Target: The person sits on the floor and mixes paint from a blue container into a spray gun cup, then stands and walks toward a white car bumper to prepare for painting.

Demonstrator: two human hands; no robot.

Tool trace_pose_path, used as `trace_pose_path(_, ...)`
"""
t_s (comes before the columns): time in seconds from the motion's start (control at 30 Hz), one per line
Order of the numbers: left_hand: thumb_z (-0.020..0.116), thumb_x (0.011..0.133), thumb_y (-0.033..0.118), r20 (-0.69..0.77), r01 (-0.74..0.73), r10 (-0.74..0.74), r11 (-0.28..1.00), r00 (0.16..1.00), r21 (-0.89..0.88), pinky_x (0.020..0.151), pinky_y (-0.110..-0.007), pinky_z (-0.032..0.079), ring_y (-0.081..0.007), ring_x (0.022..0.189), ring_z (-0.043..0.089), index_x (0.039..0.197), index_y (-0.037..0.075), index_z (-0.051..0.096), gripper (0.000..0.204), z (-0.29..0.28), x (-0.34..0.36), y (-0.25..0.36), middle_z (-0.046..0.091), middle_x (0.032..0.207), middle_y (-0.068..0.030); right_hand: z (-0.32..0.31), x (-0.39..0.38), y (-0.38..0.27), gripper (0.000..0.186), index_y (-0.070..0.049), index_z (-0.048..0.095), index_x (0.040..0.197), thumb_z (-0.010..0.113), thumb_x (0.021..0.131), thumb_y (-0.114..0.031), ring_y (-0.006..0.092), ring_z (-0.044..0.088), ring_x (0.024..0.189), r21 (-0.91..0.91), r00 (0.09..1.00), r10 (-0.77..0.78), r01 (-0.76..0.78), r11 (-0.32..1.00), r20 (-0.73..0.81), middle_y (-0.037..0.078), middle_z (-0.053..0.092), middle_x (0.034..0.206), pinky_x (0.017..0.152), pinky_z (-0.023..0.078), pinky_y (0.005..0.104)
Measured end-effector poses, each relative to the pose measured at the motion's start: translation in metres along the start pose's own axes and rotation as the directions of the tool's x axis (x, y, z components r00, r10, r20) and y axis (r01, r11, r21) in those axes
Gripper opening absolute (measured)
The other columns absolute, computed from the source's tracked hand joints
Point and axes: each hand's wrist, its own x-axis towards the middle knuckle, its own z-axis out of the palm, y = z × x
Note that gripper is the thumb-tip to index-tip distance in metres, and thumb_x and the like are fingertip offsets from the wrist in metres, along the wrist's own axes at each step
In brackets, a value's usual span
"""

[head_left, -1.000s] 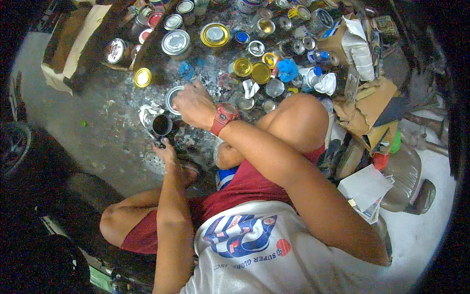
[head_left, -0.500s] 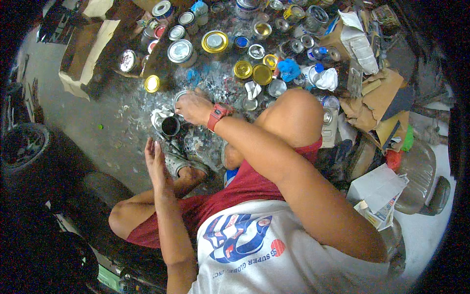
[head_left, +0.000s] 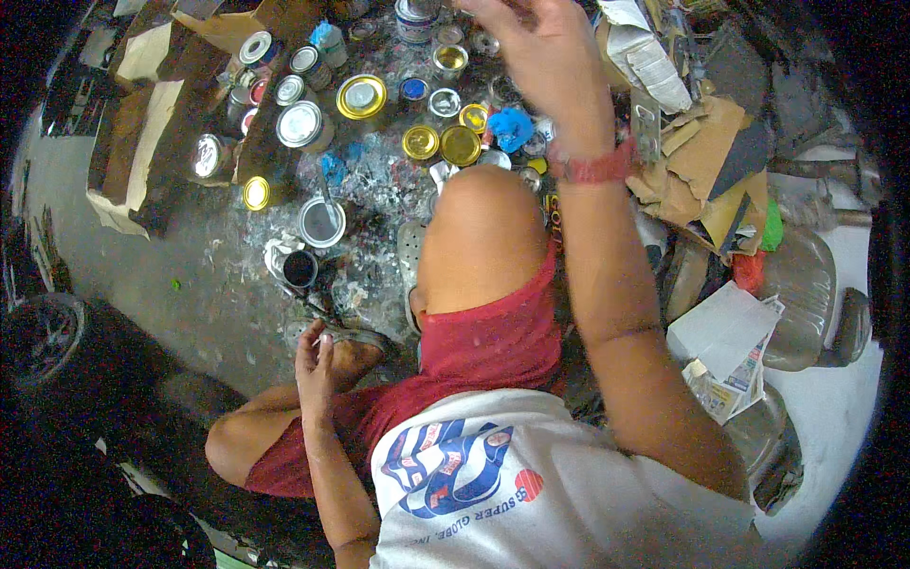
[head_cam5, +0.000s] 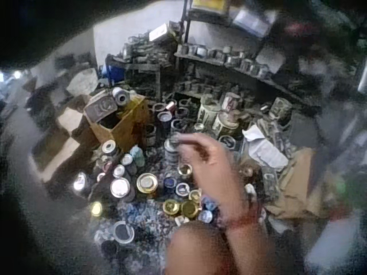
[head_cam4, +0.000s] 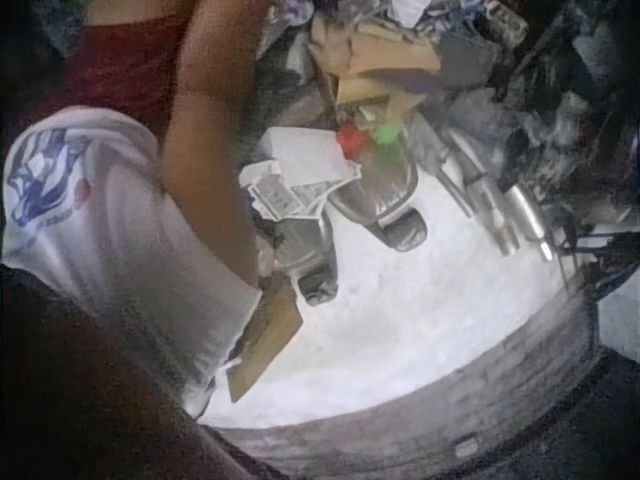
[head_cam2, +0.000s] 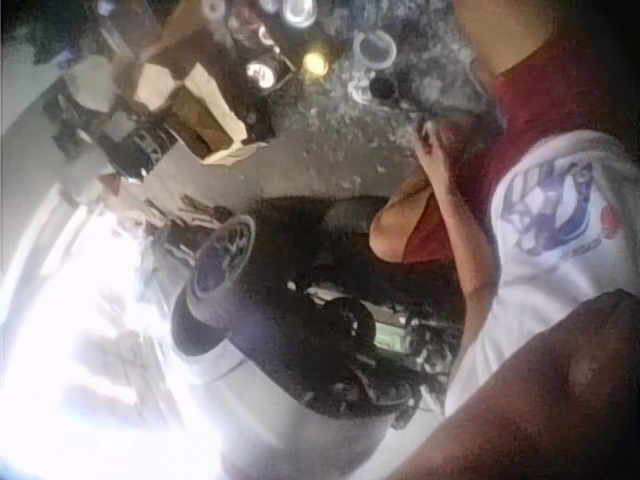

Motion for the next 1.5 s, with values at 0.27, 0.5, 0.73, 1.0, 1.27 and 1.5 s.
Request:
trace_pose_path(0.27, 0.061, 0.107, 0.022, 0.024, -0.028, 0.026, 0.991, 0.999, 0.129, 0.115, -0.038, 0.042, -0.0259, 0.135, 0.057, 0.144, 0.0, 0.058, 0.043, -0.011, 0.009, -0.011, 0.062, 0.144, -0.0148, -0.054, -0.139, 0.305, 0.037, -0.004, 0.075, 0.118, 0.072, 0.092, -0.032, 0.0379, 0.071, 0.112, -0.835, 0.697, 0.647, -0.127, 0.535, 0.309, 0.02, 0.075, 0.118, 0.099, 0.055, 0.0458)
trace_pose_path(0.5, 0.06, 0.107, 0.019, -0.03, -0.032, 0.037, 0.988, 0.999, 0.152, 0.113, -0.039, 0.044, -0.027, 0.133, 0.058, 0.146, 0.002, 0.057, 0.042, -0.018, -0.003, -0.022, 0.061, 0.145, -0.0152, -0.034, -0.181, 0.33, 0.036, -0.004, 0.08, 0.112, 0.074, 0.092, -0.034, 0.0327, 0.075, 0.096, -0.704, 0.672, 0.738, -0.494, 0.51, 0.063, 0.014, 0.08, 0.103, 0.09, 0.056, 0.0426)
trace_pose_path(0.73, 0.062, 0.107, 0.022, 0.015, -0.039, 0.038, 0.993, 0.999, 0.11, 0.111, -0.039, 0.046, -0.0274, 0.131, 0.059, 0.146, 0.003, 0.057, 0.044, -0.009, -0.002, -0.011, 0.062, 0.144, -0.0154, -0.087, -0.114, 0.243, 0.035, -0.007, 0.079, 0.117, 0.079, 0.093, -0.033, 0.013, 0.065, 0.096, -0.099, 0.545, 0.835, -0.829, 0.551, 0.078, 0.001, 0.076, 0.111, 0.078, 0.05, 0.0314)
trace_pose_path(1.0, 0.069, 0.102, 0.015, -0.09, -0.406, 0.413, 0.91, 0.906, 0.09, 0.111, -0.038, 0.048, -0.0252, 0.129, 0.063, 0.14, 0.001, 0.061, 0.042, 0.02, 0.0, 0.106, 0.067, 0.137, -0.0162, -0.023, -0.032, 0.058, 0.033, -0.007, 0.078, 0.112, 0.086, 0.084, -0.022, 0.0096, 0.066, 0.09, 0.058, 0.732, 0.426, -0.533, 0.844, 0.531, 0.001, 0.076, 0.102, 0.081, 0.053, 0.0273)
trace_pose_path(1.27, 0.079, 0.087, 0.019, -0.272, -0.632, 0.849, 0.521, 0.453, 0.574, 0.102, -0.042, 0.051, -0.0338, 0.116, 0.065, 0.128, 0.006, 0.068, 0.044, 0.018, -0.01, 0.187, 0.066, 0.132, -0.0186, 0.095, -0.062, -0.067, 0.037, -0.004, 0.065, 0.124, 0.078, 0.089, -0.007, 0.0086, 0.067, 0.091, 0.179, 0.5, 0.064, -0.421, 0.889, 0.863, 0.0, 0.07, 0.101, 0.087, 0.056, 0.0275)
trace_pose_path(1.5, 0.073, 0.091, 0.022, -0.487, -0.439, 0.412, 0.896, 0.77, 0.064, 0.073, -0.039, 0.053, -0.0263, 0.079, 0.069, 0.117, 0.001, 0.071, 0.034, -0.01, -0.003, 0.131, 0.074, 0.092, -0.0189, 0.143, -0.152, -0.071, 0.052, -0.005, 0.062, 0.131, 0.085, 0.09, -0.026, 0.0163, 0.066, 0.102, 0.188, 0.711, 0.118, -0.336, 0.923, 0.693, 0.007, 0.068, 0.115, 0.092, 0.056, 0.0333)
